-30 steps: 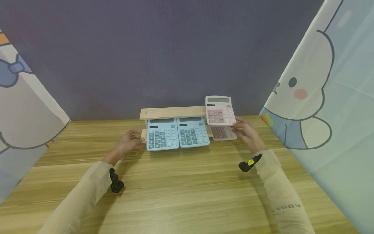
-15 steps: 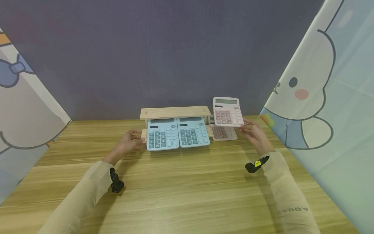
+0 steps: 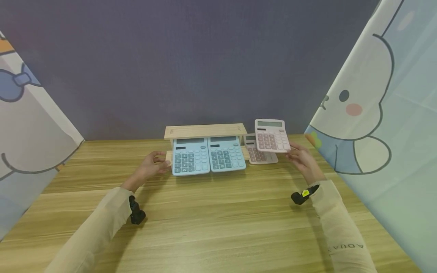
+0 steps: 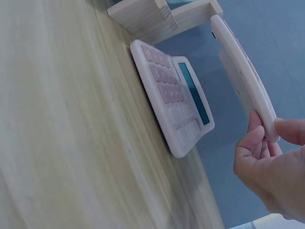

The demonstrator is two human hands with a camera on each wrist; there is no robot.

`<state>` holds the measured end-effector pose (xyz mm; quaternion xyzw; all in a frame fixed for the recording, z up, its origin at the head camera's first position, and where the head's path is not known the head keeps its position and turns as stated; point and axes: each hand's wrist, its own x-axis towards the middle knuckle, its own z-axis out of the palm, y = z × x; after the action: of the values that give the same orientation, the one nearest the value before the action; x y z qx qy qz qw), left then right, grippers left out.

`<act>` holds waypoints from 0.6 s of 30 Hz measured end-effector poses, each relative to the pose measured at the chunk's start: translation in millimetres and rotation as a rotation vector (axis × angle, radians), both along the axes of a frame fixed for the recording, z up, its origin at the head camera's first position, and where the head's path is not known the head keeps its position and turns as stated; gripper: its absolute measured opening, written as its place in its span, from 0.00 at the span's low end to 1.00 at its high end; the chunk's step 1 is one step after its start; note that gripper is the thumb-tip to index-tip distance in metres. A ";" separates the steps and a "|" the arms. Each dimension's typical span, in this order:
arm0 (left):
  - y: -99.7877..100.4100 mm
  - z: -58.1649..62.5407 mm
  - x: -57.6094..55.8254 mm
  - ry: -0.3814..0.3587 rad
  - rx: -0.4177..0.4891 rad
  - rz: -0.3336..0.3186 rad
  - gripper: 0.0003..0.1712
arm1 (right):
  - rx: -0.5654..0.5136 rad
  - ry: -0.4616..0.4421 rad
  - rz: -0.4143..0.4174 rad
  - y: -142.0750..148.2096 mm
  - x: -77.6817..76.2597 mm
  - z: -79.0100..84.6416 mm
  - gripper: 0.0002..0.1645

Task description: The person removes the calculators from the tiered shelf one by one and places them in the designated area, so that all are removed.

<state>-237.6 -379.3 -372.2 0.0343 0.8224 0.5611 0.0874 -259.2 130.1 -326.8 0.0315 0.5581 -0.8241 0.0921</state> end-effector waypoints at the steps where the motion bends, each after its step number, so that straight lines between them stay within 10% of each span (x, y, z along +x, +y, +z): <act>1: 0.0 -0.1 -0.1 0.000 -0.001 0.001 0.34 | 0.004 -0.002 0.002 1.1 0.4 -0.6 0.37; 18: 1.0 -0.8 -0.8 -0.015 0.015 0.016 0.33 | 0.100 -0.017 -0.011 24.6 1.3 -15.8 0.39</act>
<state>-238.3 -378.3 -372.9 0.0239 0.8179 0.5680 0.0888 -257.9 154.7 -342.6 0.0462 0.5978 -0.7952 0.0904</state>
